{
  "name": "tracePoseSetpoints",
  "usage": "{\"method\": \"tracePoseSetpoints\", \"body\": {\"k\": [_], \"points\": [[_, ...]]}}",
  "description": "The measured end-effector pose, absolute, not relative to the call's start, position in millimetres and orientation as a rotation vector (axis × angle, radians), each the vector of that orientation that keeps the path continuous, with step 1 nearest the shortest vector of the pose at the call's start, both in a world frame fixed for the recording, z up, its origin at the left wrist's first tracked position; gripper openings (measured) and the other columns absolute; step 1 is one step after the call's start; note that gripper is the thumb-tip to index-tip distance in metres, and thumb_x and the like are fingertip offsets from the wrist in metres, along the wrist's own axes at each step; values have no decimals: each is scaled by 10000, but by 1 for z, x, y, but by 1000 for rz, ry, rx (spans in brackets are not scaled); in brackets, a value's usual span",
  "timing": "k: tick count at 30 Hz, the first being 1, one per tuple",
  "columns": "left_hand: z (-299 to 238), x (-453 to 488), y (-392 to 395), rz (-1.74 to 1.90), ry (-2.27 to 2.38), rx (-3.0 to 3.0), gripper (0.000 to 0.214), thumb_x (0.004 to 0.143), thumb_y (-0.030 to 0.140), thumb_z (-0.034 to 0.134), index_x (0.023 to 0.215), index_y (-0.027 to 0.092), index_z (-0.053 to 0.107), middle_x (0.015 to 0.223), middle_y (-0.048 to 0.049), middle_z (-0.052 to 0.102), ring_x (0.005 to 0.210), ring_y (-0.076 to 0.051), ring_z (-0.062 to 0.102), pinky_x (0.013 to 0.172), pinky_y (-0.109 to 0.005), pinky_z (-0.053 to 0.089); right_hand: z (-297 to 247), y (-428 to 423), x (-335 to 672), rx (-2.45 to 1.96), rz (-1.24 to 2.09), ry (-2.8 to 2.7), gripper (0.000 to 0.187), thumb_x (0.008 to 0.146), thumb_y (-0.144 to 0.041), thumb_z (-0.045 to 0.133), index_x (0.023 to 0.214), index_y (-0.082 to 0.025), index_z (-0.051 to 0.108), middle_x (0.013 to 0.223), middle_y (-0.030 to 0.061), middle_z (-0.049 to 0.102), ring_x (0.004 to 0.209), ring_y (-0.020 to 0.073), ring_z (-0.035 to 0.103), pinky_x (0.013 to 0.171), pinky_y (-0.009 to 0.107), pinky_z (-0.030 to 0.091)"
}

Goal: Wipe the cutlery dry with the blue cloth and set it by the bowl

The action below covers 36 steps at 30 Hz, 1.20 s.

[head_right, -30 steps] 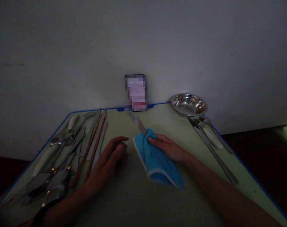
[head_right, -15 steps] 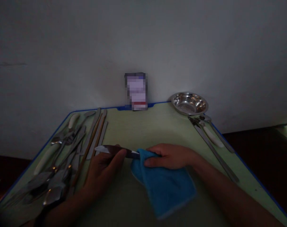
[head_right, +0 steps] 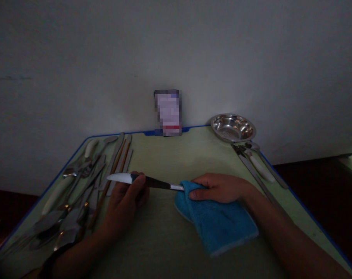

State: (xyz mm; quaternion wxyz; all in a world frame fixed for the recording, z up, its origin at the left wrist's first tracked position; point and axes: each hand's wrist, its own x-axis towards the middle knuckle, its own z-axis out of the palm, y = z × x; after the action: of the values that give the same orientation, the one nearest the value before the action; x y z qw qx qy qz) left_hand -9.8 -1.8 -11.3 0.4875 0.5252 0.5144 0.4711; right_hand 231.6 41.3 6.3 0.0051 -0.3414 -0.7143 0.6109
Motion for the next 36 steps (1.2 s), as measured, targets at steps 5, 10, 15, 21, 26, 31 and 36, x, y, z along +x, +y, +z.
{"method": "tracePoseSetpoints", "body": {"k": [5, 10, 15, 21, 26, 31, 36], "points": [[-19, -13, -3, 1152, 1237, 1298, 314, 856, 356, 457, 607, 164, 449, 520, 53, 393, 463, -66, 365, 418, -181, 284, 6, 30, 213, -1040, 1661, -2314, 316, 830, -453, 420, 744, -157, 489, 649, -36, 427, 592, 75, 437, 545, 193, 359], [-18, -12, -1, 1140, 1175, 1286, 298, 855, 372, 452, 640, 167, 449, 510, 62, 381, 438, -61, 345, 404, -178, 279, 3, 24, 201, -1016, 1519, -2331, 325, 845, -453, 391, 767, -157, 501, 647, -31, 438, 603, 87, 442, 559, 209, 352], [-12, -12, 2, 1066, 1250, 1386, 323, 845, 377, 441, 600, 166, 449, 489, 57, 388, 426, -66, 347, 401, -191, 270, 1, 24, 201, -1047, 1489, -2314, 328, 846, -451, 388, 812, -157, 529, 667, -20, 473, 621, 98, 461, 566, 216, 359], [-12, -9, 0, 956, 1255, 1435, 313, 853, 392, 412, 648, 165, 476, 518, 55, 383, 443, -72, 356, 395, -183, 269, -5, 22, 200, -1034, 1579, -2160, 295, 821, -433, 455, 788, -156, 552, 667, -22, 499, 618, 95, 467, 568, 211, 370], [-11, -5, -7, 955, 1107, 1375, 379, 902, 396, 278, 608, 187, 396, 507, 66, 328, 424, -71, 324, 395, -178, 279, -17, 23, 187, -1171, 1735, -1138, 268, 794, -443, 500, 859, -195, 577, 666, -30, 579, 585, 98, 529, 555, 214, 434], [-6, -10, -11, 753, 1029, 1797, 379, 890, 268, 315, 538, 170, 413, 495, 47, 363, 443, -74, 360, 442, -199, 276, -15, 31, 178, -1116, 1752, -460, 227, 805, -366, 503, 919, -185, 581, 711, 14, 655, 662, 151, 616, 648, 293, 496], [-8, -8, -13, 512, 928, 2081, 355, 880, 239, 363, 544, 161, 447, 491, 59, 327, 434, -69, 347, 476, -221, 266, -14, 34, 176, -1004, 1775, -305, 258, 849, -349, 425, 959, -165, 567, 816, 49, 676, 831, 175, 630, 744, 342, 499]]}}
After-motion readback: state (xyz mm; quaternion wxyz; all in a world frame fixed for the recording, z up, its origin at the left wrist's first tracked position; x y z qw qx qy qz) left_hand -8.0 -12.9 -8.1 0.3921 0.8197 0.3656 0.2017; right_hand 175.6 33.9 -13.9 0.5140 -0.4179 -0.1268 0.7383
